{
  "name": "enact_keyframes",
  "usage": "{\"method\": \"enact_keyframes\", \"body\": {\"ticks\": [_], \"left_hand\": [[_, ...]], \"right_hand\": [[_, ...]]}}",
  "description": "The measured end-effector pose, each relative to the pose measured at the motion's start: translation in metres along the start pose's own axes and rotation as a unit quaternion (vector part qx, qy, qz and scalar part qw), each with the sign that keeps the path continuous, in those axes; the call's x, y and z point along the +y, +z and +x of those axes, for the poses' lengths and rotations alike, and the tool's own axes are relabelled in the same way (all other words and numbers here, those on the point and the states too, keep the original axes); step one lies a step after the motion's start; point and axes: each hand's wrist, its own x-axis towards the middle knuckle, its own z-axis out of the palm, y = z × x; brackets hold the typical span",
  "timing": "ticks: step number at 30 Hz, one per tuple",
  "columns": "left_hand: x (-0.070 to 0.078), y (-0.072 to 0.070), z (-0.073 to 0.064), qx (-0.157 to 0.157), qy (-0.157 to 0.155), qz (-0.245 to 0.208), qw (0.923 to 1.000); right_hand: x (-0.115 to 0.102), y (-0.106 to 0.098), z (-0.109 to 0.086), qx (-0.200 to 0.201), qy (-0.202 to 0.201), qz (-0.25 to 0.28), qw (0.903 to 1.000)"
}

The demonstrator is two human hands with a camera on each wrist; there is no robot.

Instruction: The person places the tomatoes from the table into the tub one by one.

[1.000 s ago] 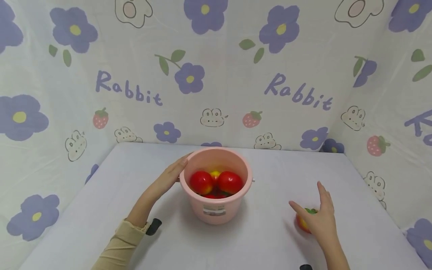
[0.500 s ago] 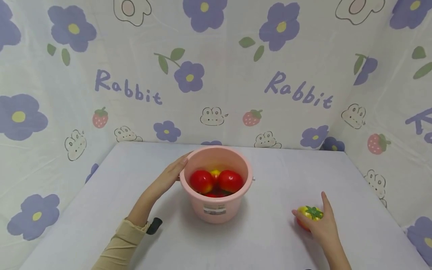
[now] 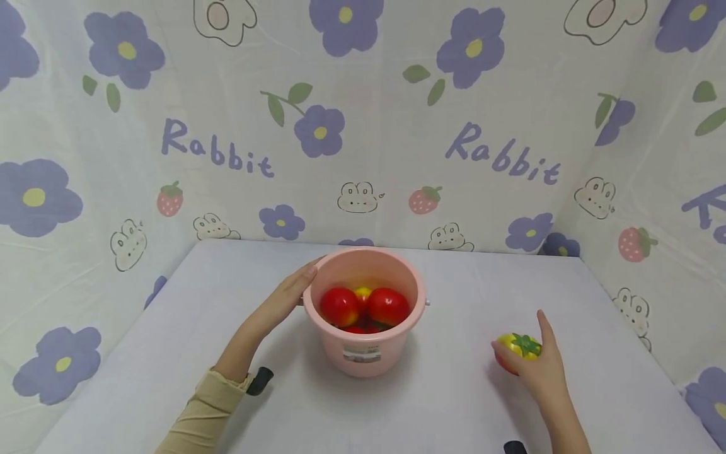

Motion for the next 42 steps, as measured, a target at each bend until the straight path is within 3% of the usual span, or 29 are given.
{"method": "enact_keyframes", "body": {"ticks": [8, 18, 32, 42], "left_hand": [[0.001, 0.0, 0.001, 0.002, 0.005, 0.004, 1.0], [0.001, 0.001, 0.0, 0.002, 0.002, 0.005, 1.0], [0.001, 0.001, 0.0, 0.004, -0.001, 0.009, 0.9999], [0.0, 0.001, 0.0, 0.004, 0.001, 0.01, 0.9999]], "right_hand": [[-0.022, -0.008, -0.001, 0.02, -0.078, 0.029, 0.9964], [-0.066, -0.008, 0.001, 0.051, -0.121, 0.081, 0.988], [-0.134, -0.001, 0.002, 0.045, -0.183, 0.106, 0.9764], [-0.178, 0.005, -0.006, 0.04, -0.247, 0.12, 0.9609]]}}
